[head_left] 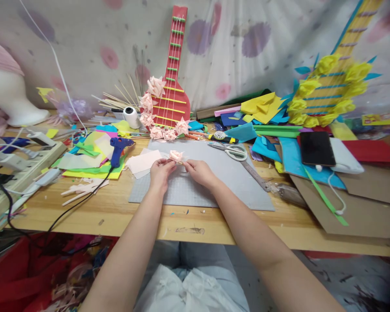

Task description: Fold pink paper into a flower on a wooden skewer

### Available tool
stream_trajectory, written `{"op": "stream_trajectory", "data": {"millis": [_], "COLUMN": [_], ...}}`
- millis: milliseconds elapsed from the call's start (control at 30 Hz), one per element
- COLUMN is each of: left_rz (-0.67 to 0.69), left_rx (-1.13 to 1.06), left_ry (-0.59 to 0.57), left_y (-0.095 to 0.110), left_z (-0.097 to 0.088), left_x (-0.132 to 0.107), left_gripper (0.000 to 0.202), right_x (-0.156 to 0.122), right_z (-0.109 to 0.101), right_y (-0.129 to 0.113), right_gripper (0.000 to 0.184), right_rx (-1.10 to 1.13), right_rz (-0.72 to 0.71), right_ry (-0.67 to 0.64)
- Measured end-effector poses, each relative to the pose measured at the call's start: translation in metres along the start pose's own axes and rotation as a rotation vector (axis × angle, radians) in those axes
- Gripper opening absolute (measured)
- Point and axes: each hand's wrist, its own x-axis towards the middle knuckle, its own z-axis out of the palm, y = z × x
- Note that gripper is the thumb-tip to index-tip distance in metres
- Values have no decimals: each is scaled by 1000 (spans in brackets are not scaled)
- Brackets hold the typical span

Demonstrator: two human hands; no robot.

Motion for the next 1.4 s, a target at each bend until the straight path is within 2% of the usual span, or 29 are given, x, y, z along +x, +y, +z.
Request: {"op": "stream_trajectory", "data": {"millis": [167, 467, 800, 1100, 1400], "left_rz": [25, -16, 0, 33, 38], "left_rx": [-1, -15, -31, 7, -30], "left_ry": [46, 72, 36, -15, 16], "left_y": [-2, 1, -2, 1, -1], "left_z": [0, 0, 1, 1, 3], "left_x": [1, 4, 3, 4, 15], "left_gripper": [37, 42, 40, 33, 36], "right_x": [-1, 0, -1, -2, 0], "right_z": [6, 7, 3, 4, 8], "right_y": [-1, 0, -4, 0, 4], "right_gripper": [38, 39, 37, 34, 26], "right_rx": [-36, -3, -115, -88, -92], "right_rz": [-16, -59, -15, 0, 15], "right_ry": [18, 0, 24, 51, 87]}}
